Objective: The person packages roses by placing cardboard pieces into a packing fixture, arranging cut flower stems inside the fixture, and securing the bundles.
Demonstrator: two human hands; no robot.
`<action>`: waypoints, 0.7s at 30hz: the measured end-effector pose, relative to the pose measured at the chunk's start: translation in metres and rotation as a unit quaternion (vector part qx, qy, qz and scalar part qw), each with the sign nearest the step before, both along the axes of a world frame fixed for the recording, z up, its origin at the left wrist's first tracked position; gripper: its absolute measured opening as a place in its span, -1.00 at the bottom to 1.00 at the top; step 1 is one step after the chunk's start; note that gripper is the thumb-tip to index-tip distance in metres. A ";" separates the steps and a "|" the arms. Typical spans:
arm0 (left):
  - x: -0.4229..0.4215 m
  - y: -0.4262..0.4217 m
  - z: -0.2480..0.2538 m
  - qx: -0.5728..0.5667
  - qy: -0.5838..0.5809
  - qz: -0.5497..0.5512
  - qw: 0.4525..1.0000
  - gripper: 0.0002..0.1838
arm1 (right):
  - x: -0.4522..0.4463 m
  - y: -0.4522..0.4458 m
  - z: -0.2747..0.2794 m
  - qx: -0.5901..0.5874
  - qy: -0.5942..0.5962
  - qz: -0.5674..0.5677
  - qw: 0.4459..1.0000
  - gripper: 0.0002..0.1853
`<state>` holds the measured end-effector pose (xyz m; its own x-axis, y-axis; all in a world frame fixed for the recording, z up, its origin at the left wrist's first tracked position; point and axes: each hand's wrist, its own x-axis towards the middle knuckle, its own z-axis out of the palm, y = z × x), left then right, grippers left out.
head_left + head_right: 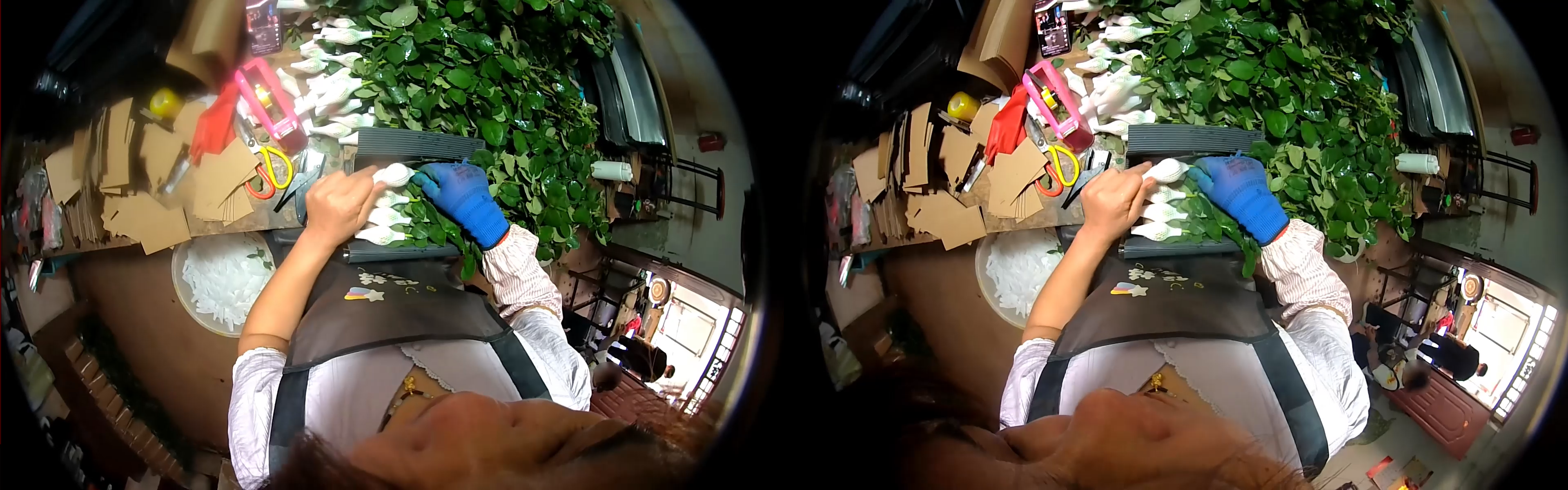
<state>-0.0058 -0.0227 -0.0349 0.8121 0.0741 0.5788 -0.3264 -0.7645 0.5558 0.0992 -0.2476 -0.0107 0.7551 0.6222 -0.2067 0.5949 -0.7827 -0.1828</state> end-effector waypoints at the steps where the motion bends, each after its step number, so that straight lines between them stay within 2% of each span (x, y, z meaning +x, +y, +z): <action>1: -0.002 0.002 -0.003 -0.003 -0.005 0.003 1.000 -0.79 | 0.001 0.001 0.000 -0.021 0.013 -0.004 1.000 -0.60; 4: -0.015 0.015 -0.007 -0.144 0.014 0.046 0.988 -0.87 | 0.001 0.005 0.007 -0.047 0.014 -0.004 0.999 -0.61; 6: -0.016 0.031 0.004 -0.403 -0.020 0.153 0.902 -0.88 | 0.002 0.000 0.006 -0.015 0.012 0.012 1.000 -0.61; 8: -0.026 0.059 -0.001 -0.333 0.080 0.130 0.930 -0.87 | 0.004 -0.003 0.009 0.016 0.024 0.026 0.999 -0.61; 9: -0.033 0.065 -0.016 -0.446 0.221 0.058 0.865 -0.90 | 0.005 -0.004 0.013 0.030 0.036 0.032 0.998 -0.60; 11: -0.026 0.046 -0.032 -0.427 0.325 0.035 0.843 -0.82 | 0.005 -0.003 0.014 0.033 0.032 0.042 0.998 -0.59; 12: -0.017 0.032 -0.054 -0.319 0.215 -0.003 0.923 -0.76 | 0.005 0.002 0.013 0.012 0.030 0.037 0.999 -0.60; 13: -0.011 0.020 -0.026 -0.411 0.330 0.000 0.850 -0.74 | 0.003 0.006 0.014 -0.010 0.028 0.030 0.999 -0.60; 14: -0.004 0.013 -0.035 -0.412 0.363 0.000 0.836 -0.75 | 0.003 0.009 0.014 -0.034 0.025 0.023 0.999 -0.61; 16: 0.003 -0.001 -0.014 -0.534 0.328 -0.011 0.779 -0.80 | 0.002 0.013 0.010 -0.054 0.011 0.017 0.998 -0.59; 19: 0.000 -0.004 -0.037 -0.599 0.302 -0.006 0.741 -0.86 | 0.001 0.017 0.014 -0.078 0.026 0.005 0.997 -0.56; 21: -0.006 -0.007 -0.038 -0.572 0.269 0.009 0.774 -0.83 | 0.001 0.019 0.017 -0.077 0.048 0.002 0.996 -0.55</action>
<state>-0.0118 -0.0293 -0.0727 0.9055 0.3030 -0.2972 0.1937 0.3282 0.9245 0.1003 -0.2290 0.0062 0.7250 0.5802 -0.3711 0.5829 -0.8039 -0.1181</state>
